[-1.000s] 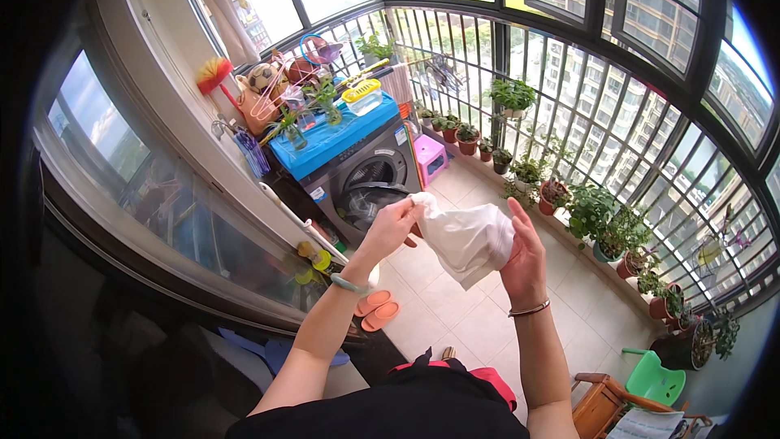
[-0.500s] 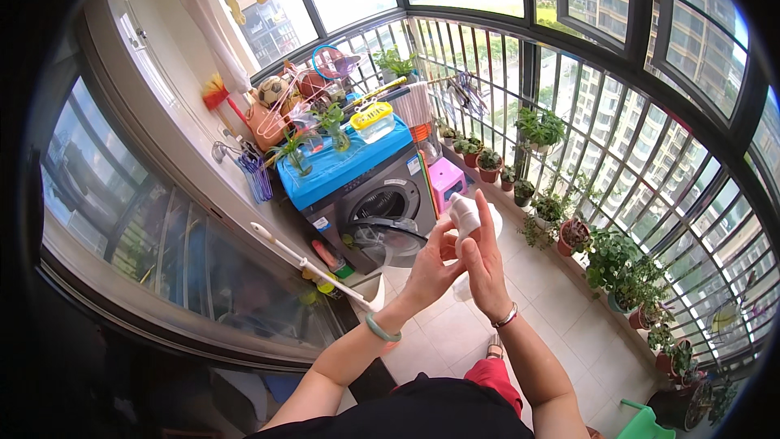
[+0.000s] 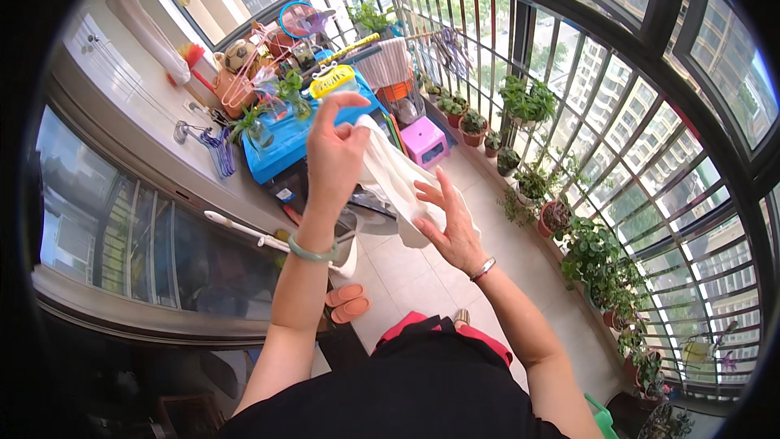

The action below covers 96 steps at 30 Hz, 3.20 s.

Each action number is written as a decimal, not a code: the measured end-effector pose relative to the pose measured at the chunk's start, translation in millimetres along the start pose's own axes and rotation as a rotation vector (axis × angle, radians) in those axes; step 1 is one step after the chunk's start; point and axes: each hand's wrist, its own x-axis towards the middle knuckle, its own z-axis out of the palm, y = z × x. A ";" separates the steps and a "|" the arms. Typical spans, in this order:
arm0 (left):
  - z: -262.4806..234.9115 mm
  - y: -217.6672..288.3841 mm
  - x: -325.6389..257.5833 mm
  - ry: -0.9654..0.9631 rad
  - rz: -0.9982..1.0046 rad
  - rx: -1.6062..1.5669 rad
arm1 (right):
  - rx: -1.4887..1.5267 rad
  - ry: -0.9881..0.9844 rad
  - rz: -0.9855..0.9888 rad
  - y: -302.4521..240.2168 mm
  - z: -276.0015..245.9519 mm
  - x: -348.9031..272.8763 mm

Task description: The person hand-washes a white garment in a pink basin, rinses it, and carries it to the balcony to hang on a clothesline. They then return to the bathroom, pick up a green bucket containing dark and plaid garments, and carry it to the balcony to load the items into a washing machine.

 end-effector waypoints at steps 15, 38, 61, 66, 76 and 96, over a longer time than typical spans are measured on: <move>-13.0 -158.3 29.6 -0.554 -0.363 0.019 | -0.337 0.150 0.123 83.5 -99.3 84.2; 18.3 -299.0 216.8 -0.709 0.111 0.185 | -0.820 0.151 0.116 285.7 -75.8 309.0; 170.6 -439.4 320.4 -0.698 -0.310 0.141 | 0.038 0.024 0.907 637.3 -19.2 541.7; 184.1 -464.3 347.0 -0.678 -0.395 0.165 | -0.366 0.175 0.683 720.4 -20.9 598.2; 197.1 -493.8 370.3 -0.719 -0.450 0.154 | -0.512 0.155 0.677 799.3 -5.1 650.9; 316.4 -635.7 479.8 -0.629 -0.945 0.228 | -0.698 0.294 0.398 761.4 -28.3 663.8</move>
